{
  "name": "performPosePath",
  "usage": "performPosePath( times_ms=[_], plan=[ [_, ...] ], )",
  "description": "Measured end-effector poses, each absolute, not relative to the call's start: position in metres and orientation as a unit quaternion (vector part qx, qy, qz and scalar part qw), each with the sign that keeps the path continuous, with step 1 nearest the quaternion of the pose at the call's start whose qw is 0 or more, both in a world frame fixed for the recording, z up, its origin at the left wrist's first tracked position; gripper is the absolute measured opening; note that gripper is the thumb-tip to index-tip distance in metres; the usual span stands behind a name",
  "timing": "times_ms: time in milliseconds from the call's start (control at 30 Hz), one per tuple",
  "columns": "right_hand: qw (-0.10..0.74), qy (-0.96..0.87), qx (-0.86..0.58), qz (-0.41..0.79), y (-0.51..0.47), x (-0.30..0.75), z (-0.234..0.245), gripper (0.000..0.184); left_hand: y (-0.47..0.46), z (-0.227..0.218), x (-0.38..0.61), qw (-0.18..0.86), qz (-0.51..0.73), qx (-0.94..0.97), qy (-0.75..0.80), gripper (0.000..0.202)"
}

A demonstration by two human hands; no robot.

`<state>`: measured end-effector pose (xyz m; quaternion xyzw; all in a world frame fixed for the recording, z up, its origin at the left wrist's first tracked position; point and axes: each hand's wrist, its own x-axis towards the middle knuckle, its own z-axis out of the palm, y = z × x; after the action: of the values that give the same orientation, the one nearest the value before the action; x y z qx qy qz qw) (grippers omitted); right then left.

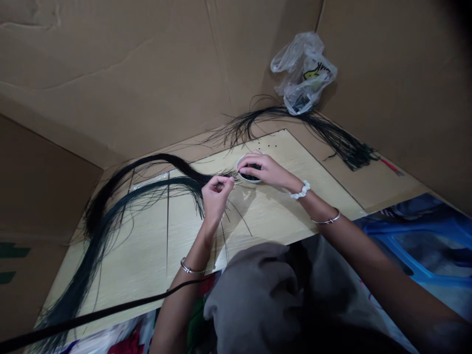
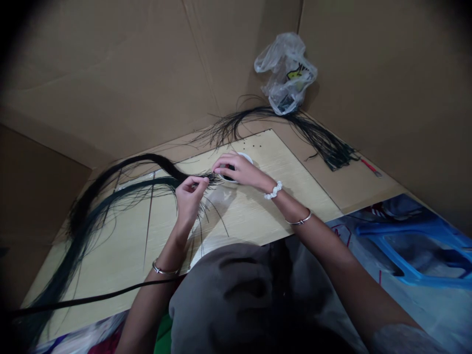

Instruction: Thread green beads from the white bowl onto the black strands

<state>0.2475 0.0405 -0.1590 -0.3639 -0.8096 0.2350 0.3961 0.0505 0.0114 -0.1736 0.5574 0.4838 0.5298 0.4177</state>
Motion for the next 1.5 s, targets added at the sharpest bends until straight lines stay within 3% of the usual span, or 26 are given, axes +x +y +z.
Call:
performPosePath(
  times_ms=[1000,1500],
  plan=[
    [0.383,-0.816,-0.359,0.241,0.037,0.25,-0.152,0.021,0.013,-0.177,0.05,0.422,0.529,0.563,0.475,0.026],
    [0.379,-0.791,-0.316,0.362,0.048,0.257,-0.163,0.024,0.011,-0.173,0.052,0.465,0.478,0.575,0.474,0.028]
  ],
)
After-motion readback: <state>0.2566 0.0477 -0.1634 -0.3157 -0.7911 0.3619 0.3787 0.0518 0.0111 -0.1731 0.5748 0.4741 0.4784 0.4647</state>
